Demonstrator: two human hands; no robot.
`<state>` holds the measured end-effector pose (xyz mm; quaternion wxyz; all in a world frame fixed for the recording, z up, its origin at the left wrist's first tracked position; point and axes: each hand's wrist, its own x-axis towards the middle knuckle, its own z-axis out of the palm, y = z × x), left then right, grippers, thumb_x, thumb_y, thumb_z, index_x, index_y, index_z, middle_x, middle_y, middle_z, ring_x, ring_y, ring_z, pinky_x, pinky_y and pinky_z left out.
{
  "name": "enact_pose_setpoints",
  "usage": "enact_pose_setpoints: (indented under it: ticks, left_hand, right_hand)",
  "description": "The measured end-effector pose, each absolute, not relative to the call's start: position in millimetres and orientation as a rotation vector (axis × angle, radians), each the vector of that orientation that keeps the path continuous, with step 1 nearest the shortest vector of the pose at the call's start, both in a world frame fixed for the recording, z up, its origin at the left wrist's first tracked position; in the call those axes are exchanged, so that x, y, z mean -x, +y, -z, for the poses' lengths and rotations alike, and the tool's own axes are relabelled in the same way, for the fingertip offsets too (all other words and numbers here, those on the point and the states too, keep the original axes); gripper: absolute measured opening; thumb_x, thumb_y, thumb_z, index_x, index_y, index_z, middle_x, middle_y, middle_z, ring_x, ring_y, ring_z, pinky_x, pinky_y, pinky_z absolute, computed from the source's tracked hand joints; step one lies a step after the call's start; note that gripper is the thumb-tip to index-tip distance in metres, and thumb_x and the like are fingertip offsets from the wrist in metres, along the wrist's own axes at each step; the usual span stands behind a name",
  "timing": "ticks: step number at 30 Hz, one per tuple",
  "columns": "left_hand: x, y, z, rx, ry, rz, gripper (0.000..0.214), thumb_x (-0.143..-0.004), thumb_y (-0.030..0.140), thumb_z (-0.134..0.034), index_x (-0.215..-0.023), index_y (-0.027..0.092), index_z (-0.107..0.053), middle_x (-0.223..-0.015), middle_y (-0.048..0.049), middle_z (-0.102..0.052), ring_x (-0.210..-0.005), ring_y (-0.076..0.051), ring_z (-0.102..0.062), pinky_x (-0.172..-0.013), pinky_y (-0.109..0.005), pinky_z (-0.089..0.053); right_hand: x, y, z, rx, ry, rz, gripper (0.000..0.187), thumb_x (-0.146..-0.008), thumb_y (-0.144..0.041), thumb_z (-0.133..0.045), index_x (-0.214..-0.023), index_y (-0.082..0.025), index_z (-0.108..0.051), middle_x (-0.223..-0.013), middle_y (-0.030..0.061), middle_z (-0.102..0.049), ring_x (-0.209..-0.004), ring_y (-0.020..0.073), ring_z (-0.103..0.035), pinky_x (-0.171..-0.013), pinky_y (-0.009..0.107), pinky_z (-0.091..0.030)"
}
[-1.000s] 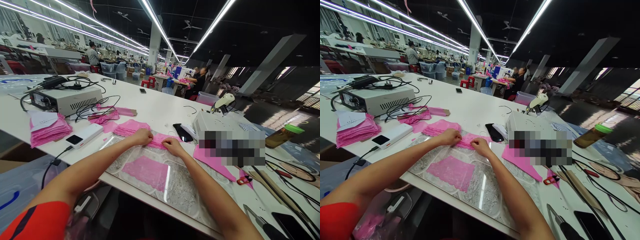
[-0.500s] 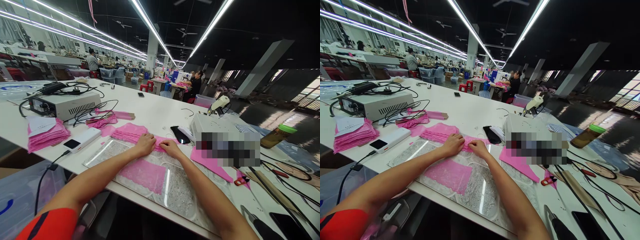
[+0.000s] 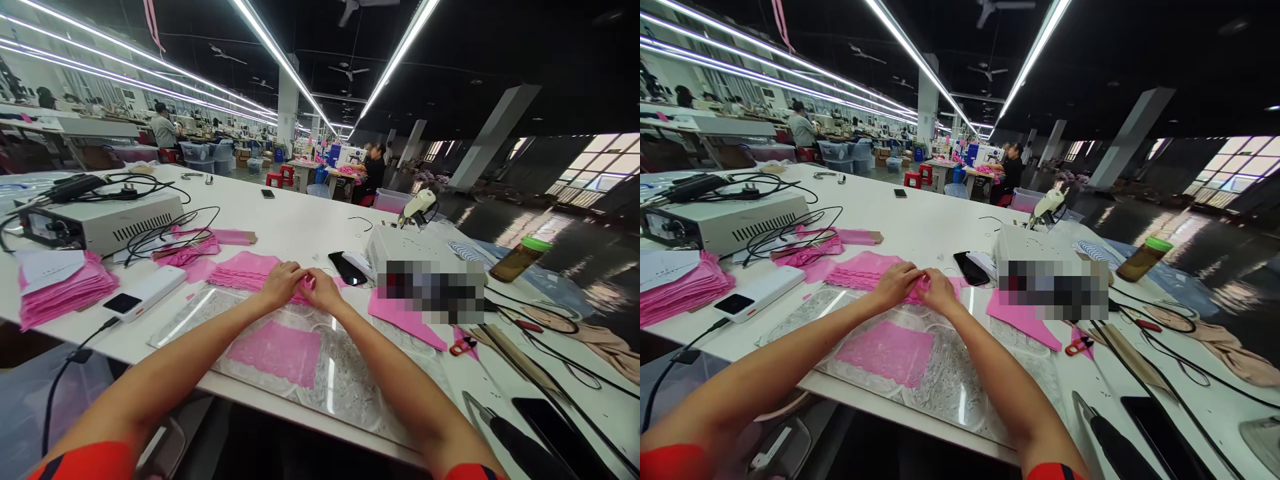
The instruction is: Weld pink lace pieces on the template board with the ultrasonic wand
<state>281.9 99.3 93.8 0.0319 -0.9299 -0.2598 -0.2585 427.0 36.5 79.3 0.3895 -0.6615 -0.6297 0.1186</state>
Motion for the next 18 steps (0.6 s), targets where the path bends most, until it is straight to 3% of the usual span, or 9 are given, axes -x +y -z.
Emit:
enact_pose_setpoints:
  ticks: [3, 8, 10, 14, 18]
  left_hand:
    - [-289.1, 91.8, -93.8, 2.869, -0.869, 0.902, 0.020, -0.093, 0.018, -0.046, -0.106, 0.017, -0.061, -0.100, -0.0073, -0.063, -0.093, -0.018, -0.060, -0.082, -0.031, -0.046]
    - [-293.5, 78.5, -85.5, 2.978, -0.867, 0.818, 0.013, -0.089, 0.022, -0.054, -0.093, 0.018, -0.066, -0.100, -0.0046, -0.067, -0.094, -0.017, -0.062, -0.086, -0.029, -0.047]
    - [-297.0, 72.7, -82.9, 2.994, -0.896, 0.763, 0.015, -0.087, 0.027, -0.058, -0.092, 0.018, -0.068, -0.102, -0.0058, -0.068, -0.096, -0.020, -0.063, -0.088, -0.032, -0.046]
    - [-317.6, 58.8, -83.1, 2.928, -1.076, 0.707, 0.040, -0.084, 0.048, -0.060, -0.104, 0.014, -0.066, -0.105, -0.0133, -0.067, -0.102, -0.030, -0.061, -0.089, -0.044, -0.045]
    - [-346.0, 47.4, -89.4, 2.859, -1.197, 0.649, 0.033, -0.091, 0.044, -0.056, -0.100, 0.013, -0.063, -0.101, -0.0094, -0.065, -0.100, -0.025, -0.060, -0.090, -0.046, -0.045]
  right_hand:
    - [-425.9, 38.4, -88.5, 1.748, -1.514, -0.205, 0.018, -0.078, -0.019, -0.050, -0.085, -0.019, -0.067, -0.079, 0.0040, -0.066, -0.073, 0.0151, -0.057, -0.075, 0.029, -0.043]
    - [-439.9, 31.8, -103.2, 1.790, -1.417, -0.151, 0.015, -0.074, -0.017, -0.053, -0.078, -0.019, -0.068, -0.076, 0.0045, -0.070, -0.074, 0.0166, -0.062, -0.076, 0.029, -0.045]
    - [-444.2, 27.9, -107.5, 1.789, -1.388, -0.140, 0.014, -0.073, -0.017, -0.054, -0.077, -0.019, -0.067, -0.076, 0.0040, -0.071, -0.075, 0.0163, -0.064, -0.076, 0.028, -0.046]
    - [-448.4, 20.7, -114.8, 1.781, -1.310, -0.142, 0.012, -0.072, -0.017, -0.054, -0.077, -0.019, -0.065, -0.068, 0.0020, -0.069, -0.067, 0.0147, -0.065, -0.070, 0.026, -0.049]
    - [-459.4, 0.5, -123.9, 1.799, -1.161, -0.143, 0.016, -0.075, -0.022, -0.050, -0.082, -0.017, -0.063, -0.066, 0.0025, -0.069, -0.057, 0.0142, -0.064, -0.059, 0.026, -0.050]
